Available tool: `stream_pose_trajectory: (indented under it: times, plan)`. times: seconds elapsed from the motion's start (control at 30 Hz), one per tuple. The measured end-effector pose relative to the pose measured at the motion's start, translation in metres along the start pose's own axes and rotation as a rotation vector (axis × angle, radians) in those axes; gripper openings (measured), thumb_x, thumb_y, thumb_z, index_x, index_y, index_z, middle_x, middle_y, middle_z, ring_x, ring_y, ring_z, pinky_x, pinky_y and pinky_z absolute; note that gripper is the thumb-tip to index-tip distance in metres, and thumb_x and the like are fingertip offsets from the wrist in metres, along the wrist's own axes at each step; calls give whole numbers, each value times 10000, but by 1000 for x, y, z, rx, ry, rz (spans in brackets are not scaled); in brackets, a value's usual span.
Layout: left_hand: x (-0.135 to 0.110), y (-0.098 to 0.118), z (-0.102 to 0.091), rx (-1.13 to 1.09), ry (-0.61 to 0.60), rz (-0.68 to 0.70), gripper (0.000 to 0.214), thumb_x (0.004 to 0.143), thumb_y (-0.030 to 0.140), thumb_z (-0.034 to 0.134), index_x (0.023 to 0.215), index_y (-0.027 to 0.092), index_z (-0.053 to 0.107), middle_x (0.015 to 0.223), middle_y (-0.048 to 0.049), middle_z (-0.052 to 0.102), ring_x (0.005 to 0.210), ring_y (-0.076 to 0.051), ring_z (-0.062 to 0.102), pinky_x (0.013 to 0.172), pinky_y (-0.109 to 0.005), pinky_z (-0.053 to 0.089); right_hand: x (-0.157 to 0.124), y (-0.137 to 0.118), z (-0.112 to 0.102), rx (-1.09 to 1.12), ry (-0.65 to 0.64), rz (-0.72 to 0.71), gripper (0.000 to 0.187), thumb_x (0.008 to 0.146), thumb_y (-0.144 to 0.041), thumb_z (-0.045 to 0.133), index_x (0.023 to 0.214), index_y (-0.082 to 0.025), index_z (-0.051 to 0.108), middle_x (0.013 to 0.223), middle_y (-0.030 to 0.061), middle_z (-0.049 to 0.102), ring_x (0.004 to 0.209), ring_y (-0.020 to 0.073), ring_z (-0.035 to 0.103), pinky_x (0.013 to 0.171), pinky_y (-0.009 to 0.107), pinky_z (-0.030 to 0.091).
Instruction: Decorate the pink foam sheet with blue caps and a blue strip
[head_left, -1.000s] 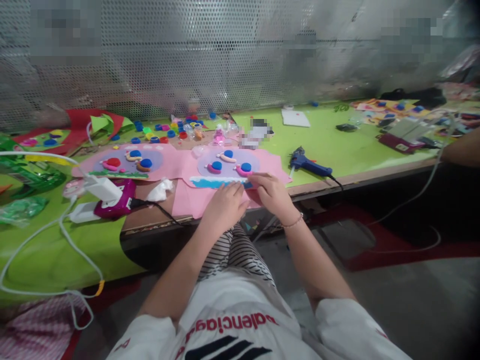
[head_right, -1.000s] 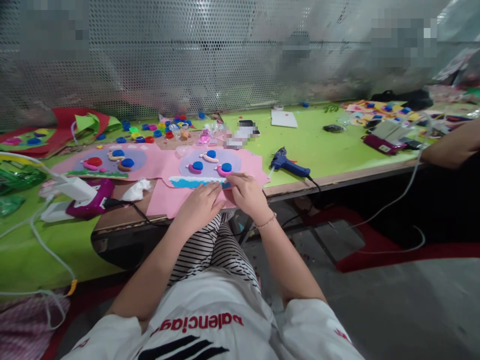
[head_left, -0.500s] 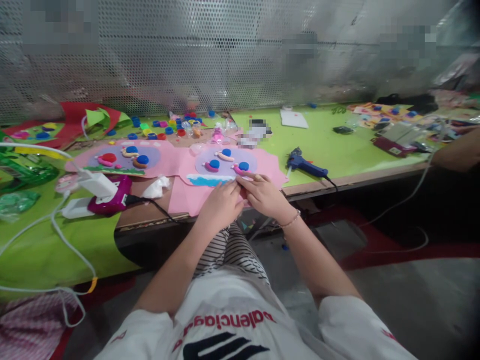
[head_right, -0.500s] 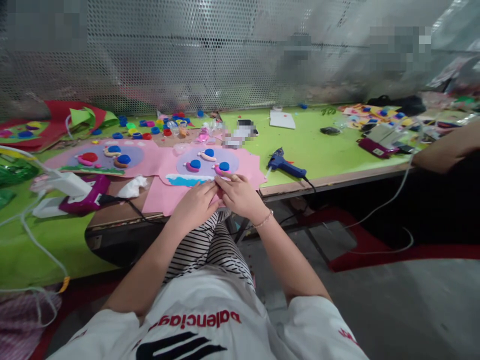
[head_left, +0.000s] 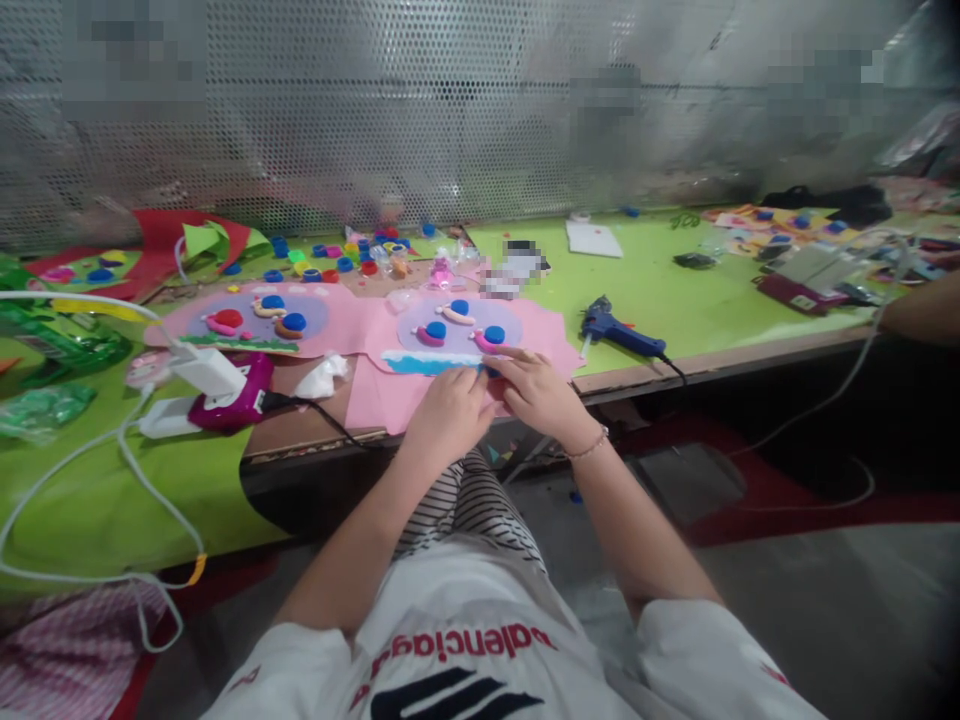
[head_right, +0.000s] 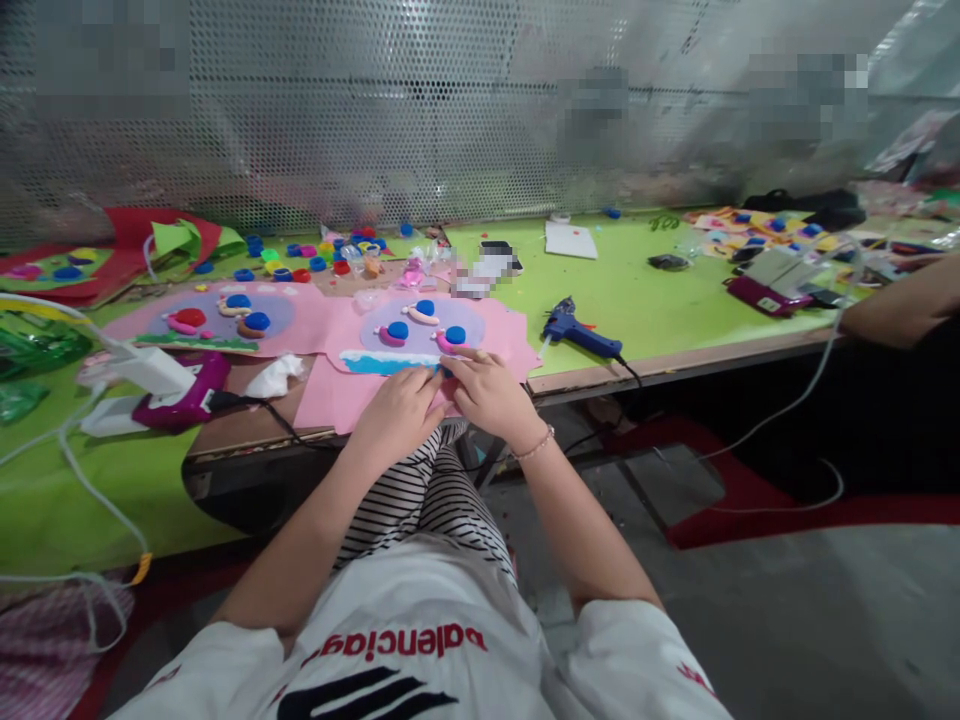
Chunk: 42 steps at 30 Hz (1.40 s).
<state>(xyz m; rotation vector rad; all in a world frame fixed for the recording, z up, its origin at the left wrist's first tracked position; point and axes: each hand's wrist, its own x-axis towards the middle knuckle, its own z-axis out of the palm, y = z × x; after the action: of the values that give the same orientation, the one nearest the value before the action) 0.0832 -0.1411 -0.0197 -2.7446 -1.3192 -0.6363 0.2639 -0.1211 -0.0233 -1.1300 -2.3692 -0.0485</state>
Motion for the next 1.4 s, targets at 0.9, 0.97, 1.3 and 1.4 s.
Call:
stream_pose_trajectory:
  times: [0.9, 0.97, 1.3, 1.4]
  plan:
    - [-8, 4, 10, 82, 124, 21, 359, 926, 270, 481, 1168, 27, 586, 1229, -203, 620, 1152, -279, 581, 1013, -402, 464, 10, -1, -10, -59, -189, -82, 489, 928, -207, 298, 1372, -99, 468, 1361, 168, 548, 1319, 283, 425, 1018, 486, 359]
    - [-8, 5, 10, 80, 115, 19, 337, 915, 264, 502, 1131, 26, 605, 1208, -200, 631, 1149, -284, 581, 1012, -399, 464, 14, 0, -10, -62, -205, -124, 487, 932, -210, 287, 1363, -86, 478, 1342, 170, 564, 1320, 287, 426, 1022, 489, 352]
    - [-8, 7, 7, 42, 115, 33, 260, 900, 237, 535, 1038, 51, 652, 1028, -163, 686, 1036, -268, 618, 957, -390, 490, 35, 7, 0, 18, -239, -215, 505, 995, -282, 212, 1416, -84, 410, 1408, 158, 507, 1369, 301, 372, 1103, 556, 276]
    - [-9, 5, 10, 71, 131, 34, 309, 893, 249, 549, 1070, 14, 640, 1137, -207, 661, 1110, -286, 600, 995, -401, 471, 35, 14, -5, 44, -184, -191, 488, 988, -260, 232, 1421, -116, 409, 1459, 139, 451, 1405, 269, 321, 1133, 544, 258]
